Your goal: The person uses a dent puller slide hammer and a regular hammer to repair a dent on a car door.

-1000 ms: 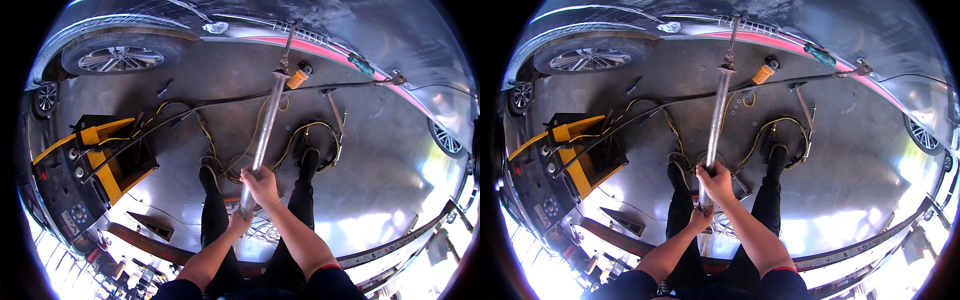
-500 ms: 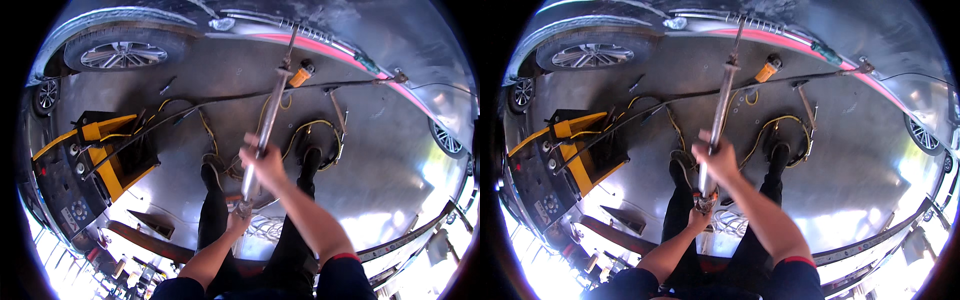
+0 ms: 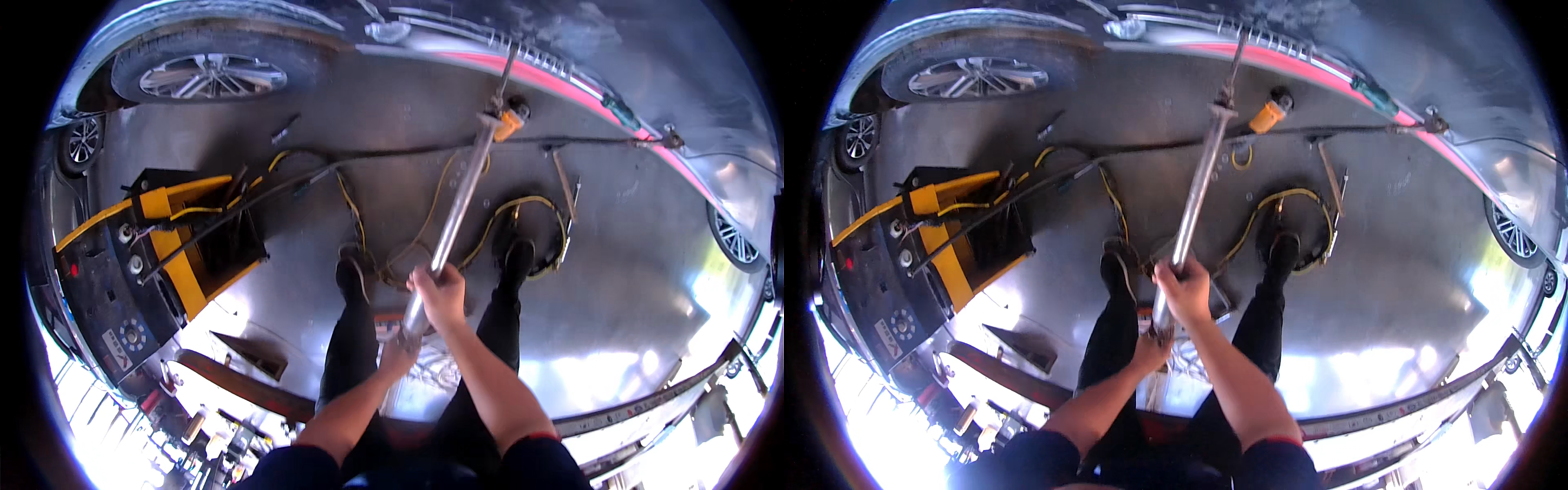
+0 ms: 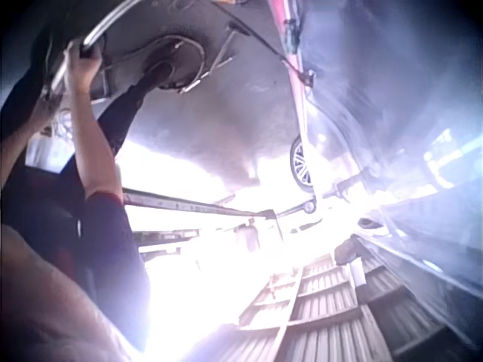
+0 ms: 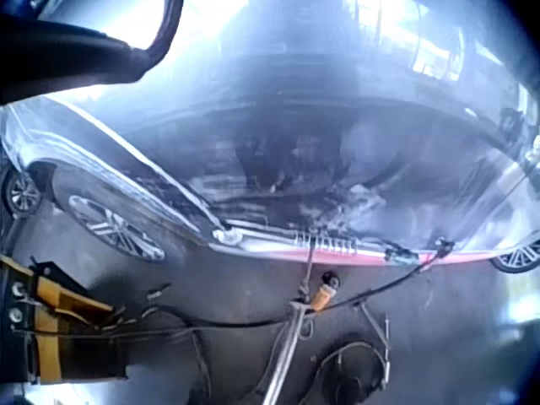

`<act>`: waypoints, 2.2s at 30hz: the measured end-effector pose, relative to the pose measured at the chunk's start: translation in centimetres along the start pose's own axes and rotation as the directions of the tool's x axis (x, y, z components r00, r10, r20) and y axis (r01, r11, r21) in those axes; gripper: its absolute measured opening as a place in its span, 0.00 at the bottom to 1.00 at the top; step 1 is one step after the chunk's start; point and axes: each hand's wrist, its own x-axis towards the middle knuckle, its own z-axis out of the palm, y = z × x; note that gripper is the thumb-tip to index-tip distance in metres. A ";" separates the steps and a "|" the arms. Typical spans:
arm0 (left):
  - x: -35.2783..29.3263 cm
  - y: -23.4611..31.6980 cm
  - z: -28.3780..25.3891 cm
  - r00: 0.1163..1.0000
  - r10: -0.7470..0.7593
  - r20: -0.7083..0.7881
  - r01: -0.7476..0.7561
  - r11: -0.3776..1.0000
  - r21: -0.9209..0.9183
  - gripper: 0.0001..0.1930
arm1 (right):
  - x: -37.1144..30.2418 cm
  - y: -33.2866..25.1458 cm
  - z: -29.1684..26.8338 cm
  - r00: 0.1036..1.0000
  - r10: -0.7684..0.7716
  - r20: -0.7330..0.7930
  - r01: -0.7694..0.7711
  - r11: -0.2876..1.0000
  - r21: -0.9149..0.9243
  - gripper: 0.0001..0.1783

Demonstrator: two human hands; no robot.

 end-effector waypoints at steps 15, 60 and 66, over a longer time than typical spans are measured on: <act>-1.7 -1.8 0.0 0.998 -0.066 0.009 0.066 0.998 -0.005 0.17 | 7.1 -12.0 2.3 0.986 -0.065 0.154 0.063 0.998 0.016 0.12; -3.7 3.4 3.6 0.984 -0.166 0.069 0.168 0.986 -0.020 0.15 | -0.2 -7.1 -4.7 0.969 0.180 0.166 -0.113 0.930 -0.350 0.13; -3.6 5.0 2.9 0.999 -0.046 0.021 0.048 0.989 -0.142 0.12 | 11.9 -22.0 -2.4 0.971 -0.025 0.238 0.047 0.995 -0.085 0.15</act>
